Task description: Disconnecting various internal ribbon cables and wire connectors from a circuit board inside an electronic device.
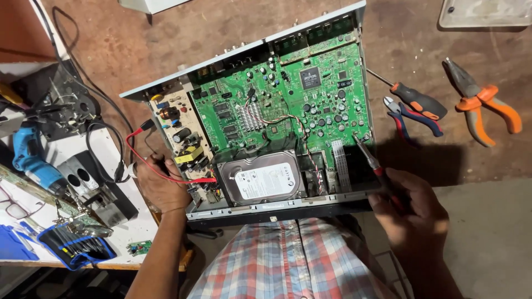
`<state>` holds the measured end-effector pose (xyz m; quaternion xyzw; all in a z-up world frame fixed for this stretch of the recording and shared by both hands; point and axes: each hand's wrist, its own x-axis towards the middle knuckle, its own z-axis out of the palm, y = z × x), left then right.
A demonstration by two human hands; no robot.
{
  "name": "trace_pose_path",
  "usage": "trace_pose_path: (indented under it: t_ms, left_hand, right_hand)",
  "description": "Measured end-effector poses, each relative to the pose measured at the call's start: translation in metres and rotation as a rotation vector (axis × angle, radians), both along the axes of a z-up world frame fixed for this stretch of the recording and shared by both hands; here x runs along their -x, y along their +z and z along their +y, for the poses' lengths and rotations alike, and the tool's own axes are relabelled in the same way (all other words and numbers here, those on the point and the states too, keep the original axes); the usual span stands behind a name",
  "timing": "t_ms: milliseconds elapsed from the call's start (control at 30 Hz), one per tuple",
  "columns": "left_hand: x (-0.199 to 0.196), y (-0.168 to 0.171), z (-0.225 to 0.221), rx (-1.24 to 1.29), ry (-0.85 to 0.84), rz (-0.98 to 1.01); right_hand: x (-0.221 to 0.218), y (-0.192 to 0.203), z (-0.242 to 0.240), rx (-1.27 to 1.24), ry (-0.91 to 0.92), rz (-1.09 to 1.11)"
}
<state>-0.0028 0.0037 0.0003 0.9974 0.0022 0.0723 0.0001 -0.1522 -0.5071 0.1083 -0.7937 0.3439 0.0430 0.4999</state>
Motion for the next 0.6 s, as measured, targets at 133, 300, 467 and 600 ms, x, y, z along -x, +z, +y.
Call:
trace_pose_path:
  t_ms: [133,300,467,600]
  left_hand:
    - [-0.003,0.006,-0.004,0.01,0.013,0.028]
    - [-0.001,0.004,-0.003,0.0,0.01,0.019]
    - [-0.003,0.005,-0.006,0.01,0.009,-0.002]
    - [-0.007,0.012,-0.014,0.034,0.035,0.032]
  right_hand:
    - [-0.003,0.003,0.001,0.117,0.035,0.04]
    - [-0.006,0.005,-0.005,0.026,0.072,0.0]
    - [-0.024,0.026,0.001,-0.037,0.027,0.065]
    - [-0.027,0.028,-0.001,0.004,0.003,0.164]
